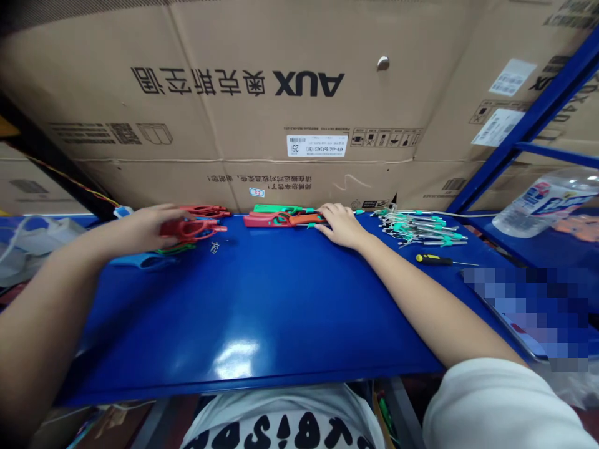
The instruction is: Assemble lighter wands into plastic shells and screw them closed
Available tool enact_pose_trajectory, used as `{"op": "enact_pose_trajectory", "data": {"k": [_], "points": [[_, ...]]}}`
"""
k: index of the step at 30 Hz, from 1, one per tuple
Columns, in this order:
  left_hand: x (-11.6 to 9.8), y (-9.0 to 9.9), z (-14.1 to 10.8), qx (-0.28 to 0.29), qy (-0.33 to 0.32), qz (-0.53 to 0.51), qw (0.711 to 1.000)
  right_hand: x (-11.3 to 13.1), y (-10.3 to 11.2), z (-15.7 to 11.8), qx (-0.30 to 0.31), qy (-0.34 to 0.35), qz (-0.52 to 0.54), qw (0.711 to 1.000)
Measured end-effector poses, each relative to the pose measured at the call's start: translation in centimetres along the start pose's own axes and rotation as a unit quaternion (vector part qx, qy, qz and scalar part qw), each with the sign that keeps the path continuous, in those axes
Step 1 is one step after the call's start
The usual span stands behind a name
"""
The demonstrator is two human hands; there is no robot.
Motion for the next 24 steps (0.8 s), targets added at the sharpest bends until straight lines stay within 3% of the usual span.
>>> {"op": "enact_pose_trajectory", "data": {"k": [3, 6, 11, 14, 16, 19, 21, 24], "points": [[2.9, 0.3, 0.2, 0.005, 0.033, 0.122, 0.992, 0.0, -1.0, 1.7, 0.021, -0.015, 0.007, 1.000], [4.2, 0.3, 0.2, -0.022, 0.055, 0.151, 0.987, -0.4, -1.4, 2.8, 0.049, -0.016, 0.020, 0.998], [3.7, 0.2, 0.0, -0.042, 0.061, 0.148, 0.986, 0.7, -0.9, 2.8, 0.079, 0.016, 0.032, 0.996], [2.2, 0.7, 0.4, -0.068, 0.053, 0.144, 0.986, 2.6, 0.0, 2.0, 0.075, 0.041, 0.028, 0.996], [0.0, 0.9, 0.8, -0.104, 0.026, 0.125, 0.986, 4.5, 0.6, 1.1, 0.075, 0.065, 0.020, 0.995], [-6.2, -0.4, 0.7, -0.129, -0.104, 0.029, 0.986, 8.5, 1.4, -1.0, 0.086, 0.135, -0.013, 0.987], [-11.2, -2.7, -0.1, -0.072, -0.198, -0.033, 0.977, 11.0, 1.8, -2.7, 0.101, 0.160, -0.018, 0.982], [-16.8, -6.2, -2.1, 0.020, -0.263, -0.093, 0.960, 13.7, 2.0, -5.1, 0.137, 0.152, 0.014, 0.979]]}}
Point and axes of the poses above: each hand's wrist, its own z-axis towards the middle knuckle, its own y-axis out of the back of the hand, x = y × z, the point moved 8 cm from there along z, towards the middle knuckle, and after that the axes turned 1 degree about x, right-handed, at the moved point
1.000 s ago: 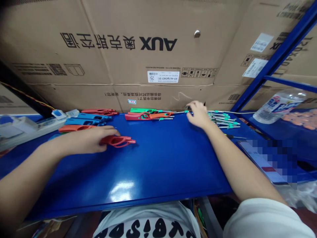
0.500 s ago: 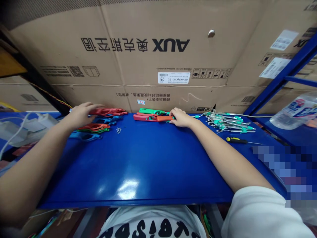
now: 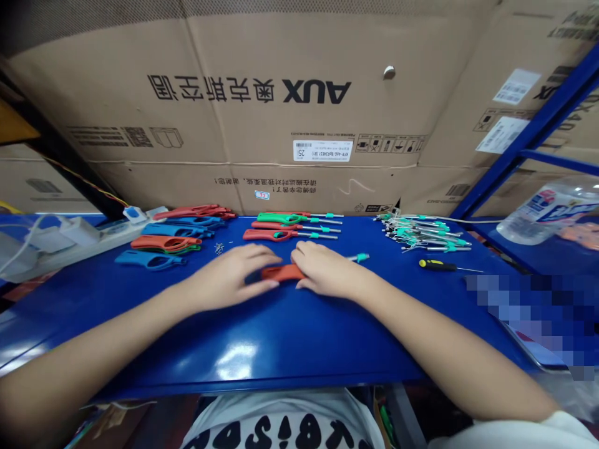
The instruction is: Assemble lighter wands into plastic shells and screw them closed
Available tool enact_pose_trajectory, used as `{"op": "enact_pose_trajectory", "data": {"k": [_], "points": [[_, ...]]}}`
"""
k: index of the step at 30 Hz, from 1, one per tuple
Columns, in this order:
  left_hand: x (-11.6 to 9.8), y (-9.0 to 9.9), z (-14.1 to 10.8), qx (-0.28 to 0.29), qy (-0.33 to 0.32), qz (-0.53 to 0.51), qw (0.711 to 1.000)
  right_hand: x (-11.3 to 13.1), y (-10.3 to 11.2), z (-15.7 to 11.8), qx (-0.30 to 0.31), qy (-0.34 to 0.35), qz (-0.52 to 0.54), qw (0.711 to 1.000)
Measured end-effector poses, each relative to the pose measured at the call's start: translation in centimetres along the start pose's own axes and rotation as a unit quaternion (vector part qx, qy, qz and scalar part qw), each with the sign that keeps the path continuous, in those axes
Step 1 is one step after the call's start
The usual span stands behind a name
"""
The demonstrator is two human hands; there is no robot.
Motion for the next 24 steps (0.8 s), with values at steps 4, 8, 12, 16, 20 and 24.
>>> {"op": "enact_pose_trajectory", "data": {"k": [4, 8, 12, 16, 20, 24], "points": [[-2.2, -3.3, 0.0, 0.036, -0.007, -0.035, 0.999, 1.4, -0.6, -1.4, 0.020, -0.039, 0.052, 0.998], [-1.5, -3.9, -0.2, 0.020, 0.005, -0.046, 0.999, 0.6, -0.9, -2.0, 0.020, -0.073, 0.040, 0.996], [-1.3, -4.0, -0.4, 0.016, 0.014, -0.037, 0.999, 0.1, -1.2, -2.0, 0.018, -0.091, 0.053, 0.994], [-1.8, -4.3, -0.4, 0.027, 0.022, -0.016, 0.999, 0.8, -1.3, -2.2, 0.027, -0.110, 0.065, 0.991], [-2.7, -4.6, -0.5, 0.033, 0.019, 0.015, 0.999, 1.6, -1.2, -2.7, 0.053, -0.147, 0.068, 0.985], [-3.3, -4.7, -0.6, 0.037, 0.014, 0.061, 0.997, 2.2, -1.0, -2.8, 0.048, -0.156, 0.047, 0.986]]}}
Point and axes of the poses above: each hand's wrist, its own z-axis towards the middle knuckle, its own y-axis out of the back of the hand, x = y × z, the point moved 8 cm from there along z, towards the middle knuckle, and after that the axes turned 1 degree about x, right-handed, at the moved point
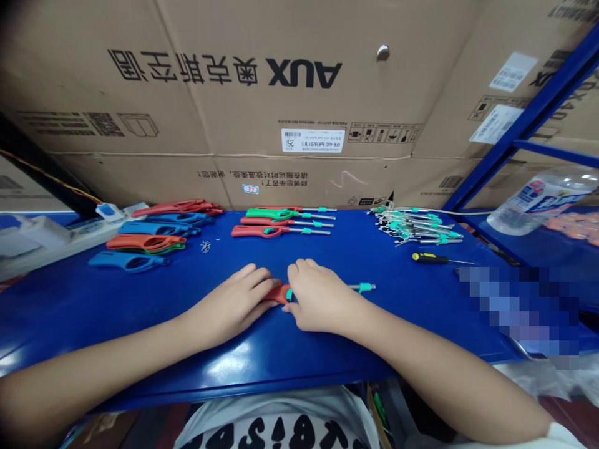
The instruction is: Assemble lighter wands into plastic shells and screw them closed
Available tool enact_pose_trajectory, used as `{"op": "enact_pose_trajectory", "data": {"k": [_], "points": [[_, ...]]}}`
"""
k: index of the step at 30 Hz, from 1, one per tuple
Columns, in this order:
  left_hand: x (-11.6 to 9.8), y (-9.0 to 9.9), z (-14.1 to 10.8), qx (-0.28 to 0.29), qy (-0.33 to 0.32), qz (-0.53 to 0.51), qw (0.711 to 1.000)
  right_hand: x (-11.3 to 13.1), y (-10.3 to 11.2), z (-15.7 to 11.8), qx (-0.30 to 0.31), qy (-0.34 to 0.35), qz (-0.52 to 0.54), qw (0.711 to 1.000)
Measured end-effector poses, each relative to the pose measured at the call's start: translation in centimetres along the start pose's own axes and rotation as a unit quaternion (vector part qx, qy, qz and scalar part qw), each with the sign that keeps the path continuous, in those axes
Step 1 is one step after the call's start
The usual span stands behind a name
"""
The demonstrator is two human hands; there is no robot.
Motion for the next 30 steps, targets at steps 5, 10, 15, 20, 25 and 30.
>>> {"op": "enact_pose_trajectory", "data": {"k": [5, 10, 15, 20, 25, 30], "points": [[-0.3, -0.1, 0.0, 0.009, 0.008, 0.039, 0.999, 0.6, -0.3, -0.1, -0.008, 0.015, -0.027, 0.999], [-0.6, -0.4, 0.0, 0.016, 0.022, 0.064, 0.998, 1.6, -0.5, -0.3, -0.008, 0.034, -0.070, 0.997], [-0.8, -0.5, 0.0, 0.005, 0.016, 0.068, 0.998, 0.7, -0.6, 0.0, -0.009, 0.059, -0.044, 0.997], [-0.1, -0.5, 0.0, -0.018, 0.014, -0.009, 1.000, -0.6, -0.4, 0.6, -0.004, 0.093, 0.041, 0.995], [1.1, -0.1, 0.2, -0.051, 0.011, -0.076, 0.996, -1.3, 0.1, 0.9, 0.004, 0.087, 0.115, 0.989], [2.3, 0.1, 0.4, -0.070, 0.011, -0.110, 0.991, -3.2, 0.8, 1.5, -0.013, 0.091, 0.206, 0.974]]}}
Point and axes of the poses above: each hand's wrist, its own z-axis towards the middle knuckle, its own y-axis out of the back of the hand, x = y × z, the point moved 8 cm from there along z, towards the middle knuckle, and after that the axes turned 1 degree about x, right-handed, at the moved point
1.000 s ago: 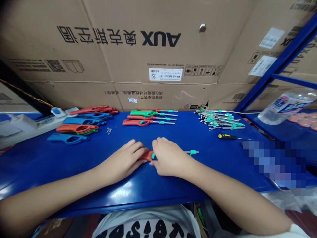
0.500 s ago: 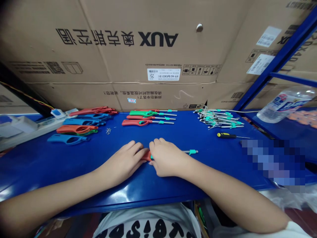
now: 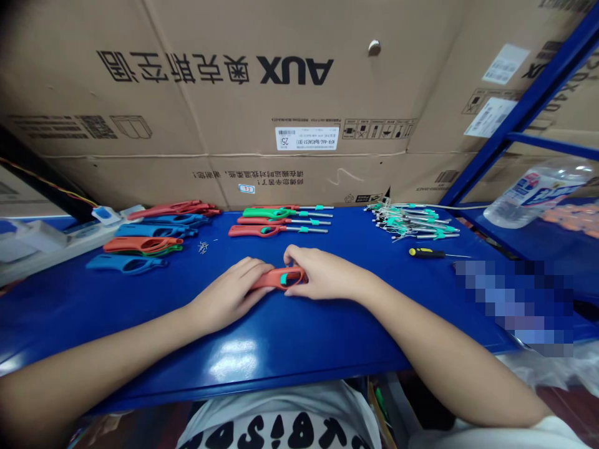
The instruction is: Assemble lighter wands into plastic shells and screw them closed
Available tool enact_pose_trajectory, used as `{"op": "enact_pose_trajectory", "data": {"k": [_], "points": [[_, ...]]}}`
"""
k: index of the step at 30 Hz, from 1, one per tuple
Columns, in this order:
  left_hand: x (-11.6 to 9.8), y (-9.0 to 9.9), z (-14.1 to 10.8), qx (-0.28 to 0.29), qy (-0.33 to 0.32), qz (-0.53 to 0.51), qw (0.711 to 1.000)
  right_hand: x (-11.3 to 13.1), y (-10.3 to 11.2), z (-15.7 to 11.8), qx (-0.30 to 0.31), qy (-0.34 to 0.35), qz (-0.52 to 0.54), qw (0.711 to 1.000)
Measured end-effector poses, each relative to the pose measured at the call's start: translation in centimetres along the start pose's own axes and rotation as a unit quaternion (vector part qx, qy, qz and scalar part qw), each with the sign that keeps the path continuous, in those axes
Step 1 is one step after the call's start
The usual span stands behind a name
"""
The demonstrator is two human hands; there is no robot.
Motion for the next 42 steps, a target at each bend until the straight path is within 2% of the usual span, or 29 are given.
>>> {"op": "enact_pose_trajectory", "data": {"k": [6, 11, 16, 19, 21, 23, 25, 30, 33, 35, 37, 39, 42], "points": [[2.1, 0.3, 0.2, -0.033, 0.043, -0.082, 0.995, -3.3, 1.2, 1.1, -0.055, -0.010, 0.113, 0.992], [2.6, 0.9, 0.2, -0.063, 0.066, -0.169, 0.981, -2.9, 0.9, 1.6, -0.063, 0.008, 0.145, 0.987], [4.0, 1.9, 0.0, -0.168, 0.106, -0.312, 0.929, -2.5, 0.6, 1.4, -0.045, -0.002, 0.090, 0.995], [4.8, 2.6, -0.3, -0.226, 0.118, -0.350, 0.901, -2.7, 0.8, 1.2, -0.050, -0.003, 0.081, 0.995], [5.0, 2.8, -0.4, -0.220, 0.138, -0.320, 0.911, -2.6, 1.0, 1.2, -0.059, 0.006, 0.081, 0.995], [4.8, 2.8, -0.2, -0.183, 0.144, -0.251, 0.940, -2.3, 1.2, 1.1, -0.072, 0.019, 0.081, 0.994], [4.1, 2.5, 0.0, -0.140, 0.120, -0.191, 0.964, -1.9, 1.5, 1.0, -0.092, 0.024, 0.080, 0.992], [3.6, 1.7, 0.6, -0.077, 0.085, -0.165, 0.980, -1.4, 1.9, 0.8, -0.098, 0.036, 0.054, 0.993], [4.7, 2.8, 0.8, -0.076, 0.088, -0.120, 0.986, -2.2, 3.4, 0.4, -0.101, 0.046, 0.039, 0.993], [6.0, 4.2, 0.7, -0.106, 0.112, -0.104, 0.983, -3.4, 5.6, -0.2, -0.151, 0.023, 0.057, 0.987], [7.4, 5.4, 0.5, -0.153, 0.163, -0.139, 0.965, -4.6, 7.5, -0.8, -0.212, -0.010, 0.084, 0.974], [7.9, 5.4, 0.3, -0.176, 0.217, -0.233, 0.932, -4.6, 8.0, -1.0, -0.244, -0.025, 0.104, 0.964], [6.3, 3.1, 0.4, -0.144, 0.269, -0.402, 0.863, -2.5, 5.7, -0.4, -0.224, -0.015, 0.120, 0.967]]}}
Point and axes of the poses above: each hand's wrist, its own z-axis towards the middle knuckle, its own y-axis out of the back of the hand, x = y × z, the point moved 8 cm from there along z, towards the middle knuckle, and after that the axes turned 1 degree about x, right-handed, at the moved point
